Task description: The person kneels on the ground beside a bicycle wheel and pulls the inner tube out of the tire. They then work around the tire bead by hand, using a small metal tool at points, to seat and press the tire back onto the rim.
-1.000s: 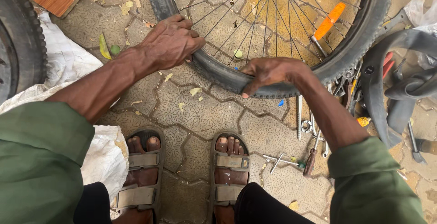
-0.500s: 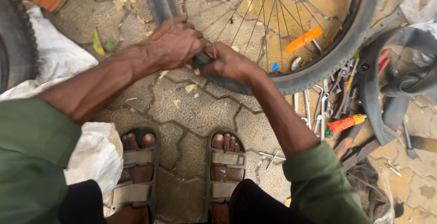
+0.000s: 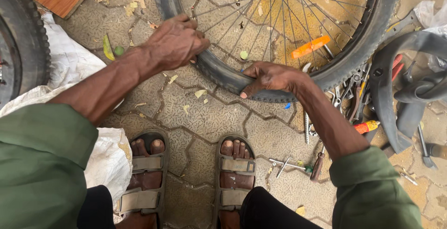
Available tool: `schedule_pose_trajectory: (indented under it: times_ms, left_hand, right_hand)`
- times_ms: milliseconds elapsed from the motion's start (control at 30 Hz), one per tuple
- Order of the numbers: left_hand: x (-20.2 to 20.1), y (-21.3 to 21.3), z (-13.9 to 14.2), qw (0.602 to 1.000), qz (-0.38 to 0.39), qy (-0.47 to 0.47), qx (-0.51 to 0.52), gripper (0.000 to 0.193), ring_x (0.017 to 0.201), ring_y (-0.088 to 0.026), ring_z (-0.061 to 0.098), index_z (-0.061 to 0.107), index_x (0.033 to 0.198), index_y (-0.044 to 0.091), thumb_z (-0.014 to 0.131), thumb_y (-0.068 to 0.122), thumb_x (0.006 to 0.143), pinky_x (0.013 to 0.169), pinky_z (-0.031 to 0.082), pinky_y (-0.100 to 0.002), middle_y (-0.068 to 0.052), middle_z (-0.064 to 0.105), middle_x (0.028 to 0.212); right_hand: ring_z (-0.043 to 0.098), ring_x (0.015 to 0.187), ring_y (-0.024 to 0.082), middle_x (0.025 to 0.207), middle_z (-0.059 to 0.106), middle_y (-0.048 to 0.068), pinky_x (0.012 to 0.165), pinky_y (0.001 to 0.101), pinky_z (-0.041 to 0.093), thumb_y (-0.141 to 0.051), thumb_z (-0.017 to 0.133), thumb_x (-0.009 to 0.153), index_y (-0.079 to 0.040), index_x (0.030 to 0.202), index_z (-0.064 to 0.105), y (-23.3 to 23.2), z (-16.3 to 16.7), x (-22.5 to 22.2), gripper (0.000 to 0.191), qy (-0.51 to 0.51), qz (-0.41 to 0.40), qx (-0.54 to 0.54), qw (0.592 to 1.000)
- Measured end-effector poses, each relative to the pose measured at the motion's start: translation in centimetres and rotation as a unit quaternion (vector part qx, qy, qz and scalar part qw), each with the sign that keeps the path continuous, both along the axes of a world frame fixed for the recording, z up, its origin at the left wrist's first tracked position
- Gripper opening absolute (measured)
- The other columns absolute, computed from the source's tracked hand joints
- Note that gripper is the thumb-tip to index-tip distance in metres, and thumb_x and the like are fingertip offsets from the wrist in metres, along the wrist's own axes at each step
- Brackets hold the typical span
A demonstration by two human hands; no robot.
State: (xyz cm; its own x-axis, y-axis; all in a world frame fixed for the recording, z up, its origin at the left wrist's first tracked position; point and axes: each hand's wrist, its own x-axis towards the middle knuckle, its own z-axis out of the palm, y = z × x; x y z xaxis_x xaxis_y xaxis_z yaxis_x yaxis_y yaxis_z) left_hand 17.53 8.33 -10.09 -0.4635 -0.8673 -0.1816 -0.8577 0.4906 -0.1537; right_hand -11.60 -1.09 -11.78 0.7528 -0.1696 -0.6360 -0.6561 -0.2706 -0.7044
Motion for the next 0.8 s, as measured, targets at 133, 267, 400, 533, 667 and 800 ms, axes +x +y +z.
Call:
schedule_pose_trajectory:
  times_ms: [133, 267, 400, 533, 667, 800]
  left_hand:
    - [-0.6, -0.3, 0.4, 0.997, 0.0, 0.081, 0.012, 0.025, 0.097, -0.023, 0.064, 0.072, 0.1, 0.011, 0.078, 0.025, 0.08, 0.1, 0.048, -0.044, -0.006, 0.071, 0.095]
    - [-2.7, -0.6, 1.7, 0.986, -0.066, 0.136, 0.071, 0.054, 0.099, -0.03, 0.063, 0.071, 0.114, 0.011, 0.086, 0.038, 0.069, 0.092, 0.048, -0.048, -0.01, 0.07, 0.099]
    - [-3.5, -0.6, 2.8, 0.984, 0.017, 0.115, 0.137, 0.025, 0.105, -0.03, 0.065, 0.076, 0.103, 0.017, 0.077, 0.036, 0.086, 0.106, 0.045, -0.051, -0.009, 0.073, 0.094]
    - [0.2, -0.5, 2.5, 0.998, 0.009, 0.033, 0.057, 0.035, 0.104, -0.026, 0.069, 0.071, 0.108, 0.014, 0.077, 0.038, 0.082, 0.109, 0.044, -0.048, -0.01, 0.076, 0.091]
    - [1.4, -0.6, 1.1, 0.999, 0.007, 0.034, 0.023, 0.013, 0.105, -0.023, 0.07, 0.07, 0.093, 0.016, 0.071, 0.029, 0.094, 0.114, 0.041, -0.047, -0.009, 0.077, 0.084]
    - [0.9, -0.4, 0.8, 0.992, -0.037, 0.099, -0.069, 0.008, 0.102, -0.024, 0.069, 0.07, 0.086, 0.017, 0.071, 0.024, 0.089, 0.106, 0.046, -0.046, -0.009, 0.077, 0.093]
  right_hand:
    - [0.057, 0.063, 0.016, 0.064, 0.056, 0.0, 0.06, 0.0387, 0.047, -0.039, 0.067, 0.08, -0.011, 0.078, 0.07, 1.3, -1.3, -1.1, 0.028, -0.157, -0.047, 0.036, 0.986]
    - [0.056, 0.058, 0.022, 0.066, 0.065, 0.007, 0.056, 0.0443, 0.045, -0.03, 0.066, 0.074, -0.007, 0.075, 0.069, 2.7, -0.7, 0.4, 0.023, -0.081, -0.095, -0.067, 0.99]
    - [0.06, 0.068, 0.018, 0.074, 0.069, 0.005, 0.067, 0.0372, 0.05, -0.024, 0.078, 0.074, -0.007, 0.083, 0.072, 3.5, 0.4, 6.0, 0.02, -0.117, -0.164, -0.015, 0.979]
    - [0.063, 0.075, 0.015, 0.085, 0.074, 0.002, 0.07, 0.0337, 0.049, -0.022, 0.085, 0.072, -0.008, 0.097, 0.072, 3.6, 1.7, 8.7, 0.032, -0.118, -0.189, 0.082, 0.971]
    - [0.062, 0.075, 0.02, 0.086, 0.072, 0.009, 0.073, 0.0355, 0.049, -0.033, 0.082, 0.08, -0.005, 0.104, 0.073, 2.9, 3.3, 5.9, 0.038, -0.032, -0.076, 0.018, 0.996]
    - [0.062, 0.076, 0.015, 0.087, 0.07, 0.002, 0.071, 0.0345, 0.046, -0.038, 0.083, 0.082, -0.009, 0.106, 0.072, 1.5, 4.1, 2.2, 0.04, 0.032, -0.008, -0.041, 0.999]
